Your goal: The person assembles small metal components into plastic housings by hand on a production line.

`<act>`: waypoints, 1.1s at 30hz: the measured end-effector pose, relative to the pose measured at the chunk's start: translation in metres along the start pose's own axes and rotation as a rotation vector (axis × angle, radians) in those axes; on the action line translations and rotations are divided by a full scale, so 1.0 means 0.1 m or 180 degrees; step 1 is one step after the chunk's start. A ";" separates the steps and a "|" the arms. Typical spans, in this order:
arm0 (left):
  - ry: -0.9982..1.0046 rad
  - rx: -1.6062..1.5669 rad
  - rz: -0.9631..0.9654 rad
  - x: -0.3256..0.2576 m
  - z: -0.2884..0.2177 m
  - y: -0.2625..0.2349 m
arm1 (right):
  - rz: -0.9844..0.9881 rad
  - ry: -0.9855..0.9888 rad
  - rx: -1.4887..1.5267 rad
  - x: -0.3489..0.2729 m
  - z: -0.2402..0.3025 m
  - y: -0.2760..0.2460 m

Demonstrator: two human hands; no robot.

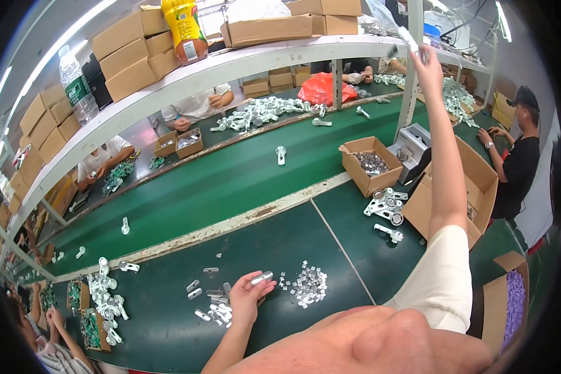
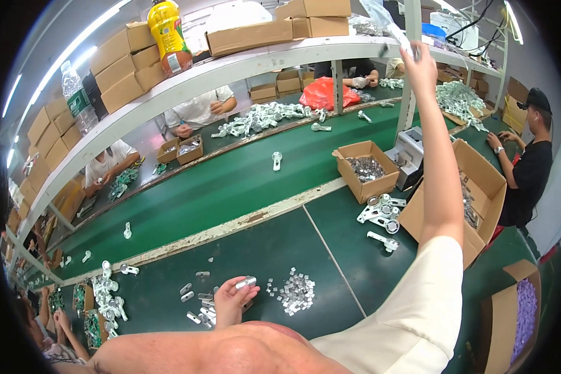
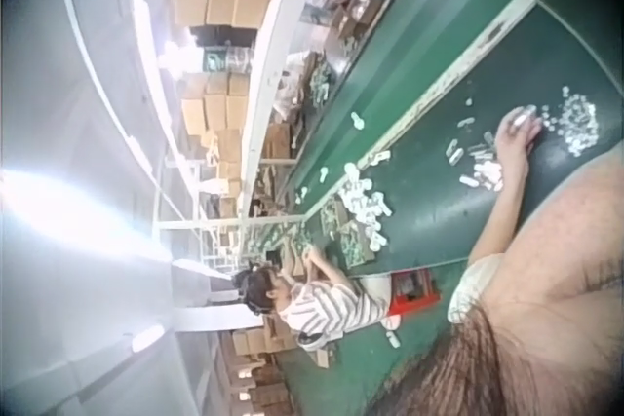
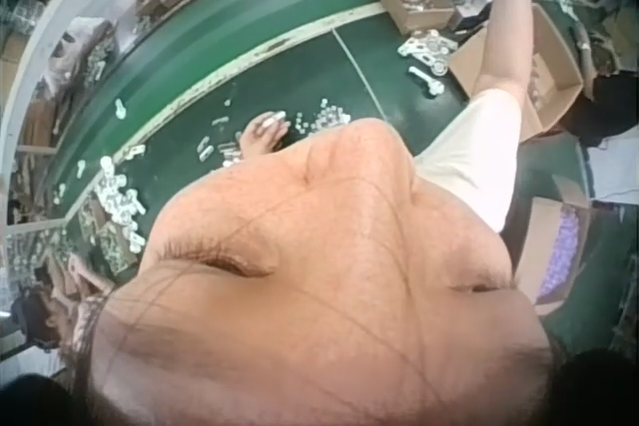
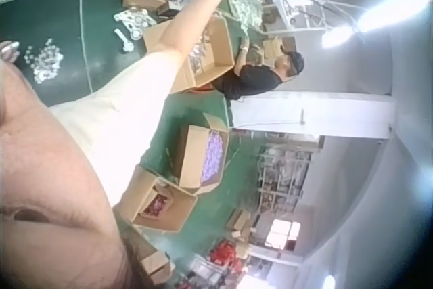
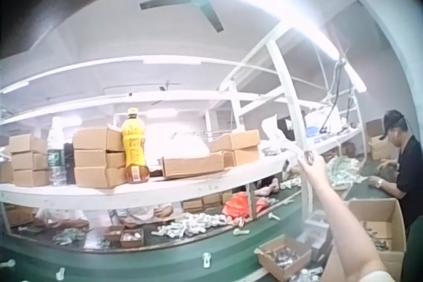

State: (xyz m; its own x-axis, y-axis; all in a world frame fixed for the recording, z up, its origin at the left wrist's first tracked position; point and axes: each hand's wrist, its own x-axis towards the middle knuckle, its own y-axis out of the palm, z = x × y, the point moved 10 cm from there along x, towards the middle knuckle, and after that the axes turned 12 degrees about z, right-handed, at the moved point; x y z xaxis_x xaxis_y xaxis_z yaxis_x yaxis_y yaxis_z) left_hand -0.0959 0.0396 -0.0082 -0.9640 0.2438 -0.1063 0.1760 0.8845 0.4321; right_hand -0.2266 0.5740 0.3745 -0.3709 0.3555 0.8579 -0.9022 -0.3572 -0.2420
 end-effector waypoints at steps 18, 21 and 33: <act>0.0208 0.0283 -0.0534 -0.07 -0.18 -0.21 | 0.0531 -0.0174 -0.0489 1.18 -0.04 1.38; 0.0172 0.0198 -0.0365 -0.01 -0.14 -0.13 | -0.0161 -0.0948 0.0124 1.26 -0.19 1.13; 0.0240 0.0367 -0.0355 -0.31 -0.16 -0.26 | 0.0133 -0.0487 0.0867 0.53 -1.15 0.39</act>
State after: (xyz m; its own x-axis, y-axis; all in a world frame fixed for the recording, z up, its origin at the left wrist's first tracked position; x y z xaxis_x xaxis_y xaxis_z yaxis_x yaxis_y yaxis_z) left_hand -0.0740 0.0029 -0.0021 -0.9902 0.1151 -0.0786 0.0848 0.9452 0.3153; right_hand -0.3065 0.6785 0.3584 -0.3504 0.2089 0.9130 -0.7869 -0.5944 -0.1659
